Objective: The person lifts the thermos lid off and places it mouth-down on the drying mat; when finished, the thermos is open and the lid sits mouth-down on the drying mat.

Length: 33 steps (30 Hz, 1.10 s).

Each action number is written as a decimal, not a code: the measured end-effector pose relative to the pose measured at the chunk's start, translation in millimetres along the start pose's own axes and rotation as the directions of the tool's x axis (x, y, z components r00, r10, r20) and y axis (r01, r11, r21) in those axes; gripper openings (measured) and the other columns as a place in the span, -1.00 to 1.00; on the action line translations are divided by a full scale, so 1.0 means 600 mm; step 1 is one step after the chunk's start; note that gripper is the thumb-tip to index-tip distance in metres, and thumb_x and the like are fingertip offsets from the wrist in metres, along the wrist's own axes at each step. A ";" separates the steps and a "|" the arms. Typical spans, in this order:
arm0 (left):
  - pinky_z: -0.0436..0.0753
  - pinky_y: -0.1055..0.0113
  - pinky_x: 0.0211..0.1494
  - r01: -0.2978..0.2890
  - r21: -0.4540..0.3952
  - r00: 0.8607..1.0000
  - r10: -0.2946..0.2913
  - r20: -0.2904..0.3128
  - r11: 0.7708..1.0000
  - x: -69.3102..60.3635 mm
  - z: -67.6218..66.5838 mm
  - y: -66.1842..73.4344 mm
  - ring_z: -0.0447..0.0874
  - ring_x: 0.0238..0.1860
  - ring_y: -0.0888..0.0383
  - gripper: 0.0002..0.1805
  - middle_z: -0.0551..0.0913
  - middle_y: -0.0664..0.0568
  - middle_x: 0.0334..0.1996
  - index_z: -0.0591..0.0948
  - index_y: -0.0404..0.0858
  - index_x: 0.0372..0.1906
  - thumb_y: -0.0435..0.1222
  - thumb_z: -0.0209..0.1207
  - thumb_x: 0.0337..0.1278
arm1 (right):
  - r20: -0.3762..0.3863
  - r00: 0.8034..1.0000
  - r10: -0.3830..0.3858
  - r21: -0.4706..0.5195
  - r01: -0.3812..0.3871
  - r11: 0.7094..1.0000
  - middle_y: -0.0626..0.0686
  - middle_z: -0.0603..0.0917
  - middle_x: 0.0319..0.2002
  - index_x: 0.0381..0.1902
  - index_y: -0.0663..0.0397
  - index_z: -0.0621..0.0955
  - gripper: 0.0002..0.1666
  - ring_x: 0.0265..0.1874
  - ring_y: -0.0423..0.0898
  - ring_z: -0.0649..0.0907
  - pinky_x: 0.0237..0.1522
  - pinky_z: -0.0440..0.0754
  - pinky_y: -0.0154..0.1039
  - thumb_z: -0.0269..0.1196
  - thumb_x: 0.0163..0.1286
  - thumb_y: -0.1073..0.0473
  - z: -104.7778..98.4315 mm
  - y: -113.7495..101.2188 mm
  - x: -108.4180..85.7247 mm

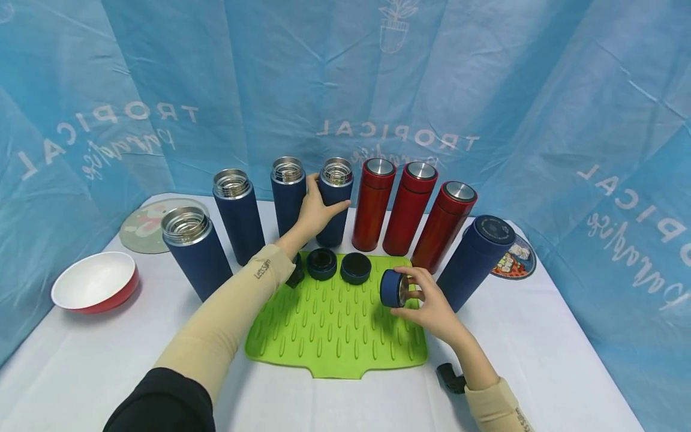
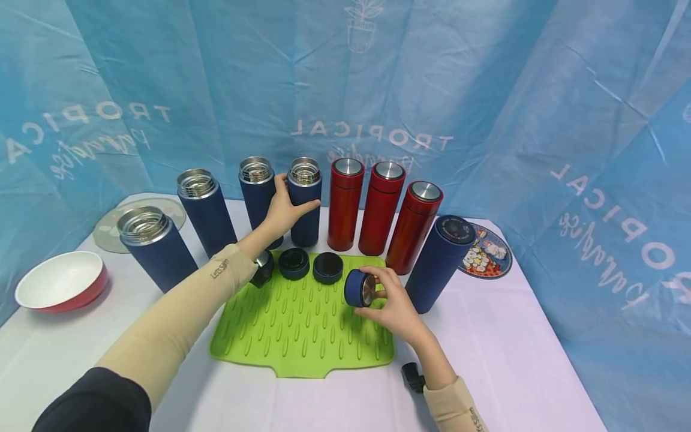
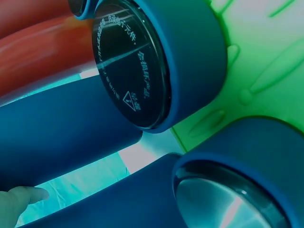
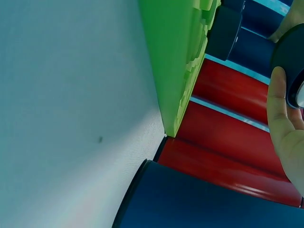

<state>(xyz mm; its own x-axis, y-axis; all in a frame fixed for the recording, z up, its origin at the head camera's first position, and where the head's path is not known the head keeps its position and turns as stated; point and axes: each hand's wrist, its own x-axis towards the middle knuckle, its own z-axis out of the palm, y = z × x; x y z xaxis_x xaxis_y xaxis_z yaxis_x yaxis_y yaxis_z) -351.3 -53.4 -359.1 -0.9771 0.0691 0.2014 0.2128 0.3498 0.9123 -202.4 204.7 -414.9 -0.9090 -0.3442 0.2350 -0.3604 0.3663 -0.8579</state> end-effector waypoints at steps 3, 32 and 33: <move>0.29 0.02 0.25 0.001 0.005 1.000 -0.001 -0.003 1.000 0.003 0.002 -0.002 0.27 0.27 -0.09 -0.07 0.26 -0.19 0.27 -0.08 -0.14 0.33 -0.09 0.28 0.02 | 0.003 1.000 0.006 0.006 -0.006 1.000 0.10 0.36 0.03 0.22 0.03 0.37 -0.15 -0.01 0.02 0.44 -0.04 0.57 -0.12 0.45 -0.06 0.35 0.000 0.000 0.000; 0.25 0.00 0.29 0.087 0.052 0.996 -0.087 -0.012 0.995 0.004 0.008 -0.002 0.17 0.32 -0.12 0.10 0.09 -0.23 0.36 -0.22 -0.17 0.40 -0.06 0.31 -0.03 | 0.004 1.000 0.005 0.015 -0.005 1.000 0.08 0.36 0.04 0.22 -0.01 0.37 -0.13 -0.02 0.01 0.43 -0.04 0.57 -0.10 0.46 -0.08 0.35 0.001 0.004 0.003; 0.22 0.00 0.31 0.096 0.057 0.995 -0.096 -0.014 0.994 -0.001 0.009 -0.001 0.10 0.36 -0.12 0.12 0.02 -0.22 0.39 -0.26 -0.16 0.42 -0.05 0.30 -0.03 | 0.005 1.000 0.006 0.009 -0.006 1.000 0.11 0.36 0.04 0.22 0.04 0.36 -0.14 -0.02 0.03 0.43 -0.04 0.57 -0.13 0.45 -0.07 0.36 0.001 -0.004 0.002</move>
<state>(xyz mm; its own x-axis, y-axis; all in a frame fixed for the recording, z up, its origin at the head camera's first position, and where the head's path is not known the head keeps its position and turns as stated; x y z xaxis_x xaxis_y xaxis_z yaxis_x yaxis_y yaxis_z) -350.7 -48.4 -361.8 -0.9927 0.0227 0.1181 0.1170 0.4079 0.9055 -202.7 202.9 -413.0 -0.9100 -0.3462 0.2281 -0.3534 0.3603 -0.8633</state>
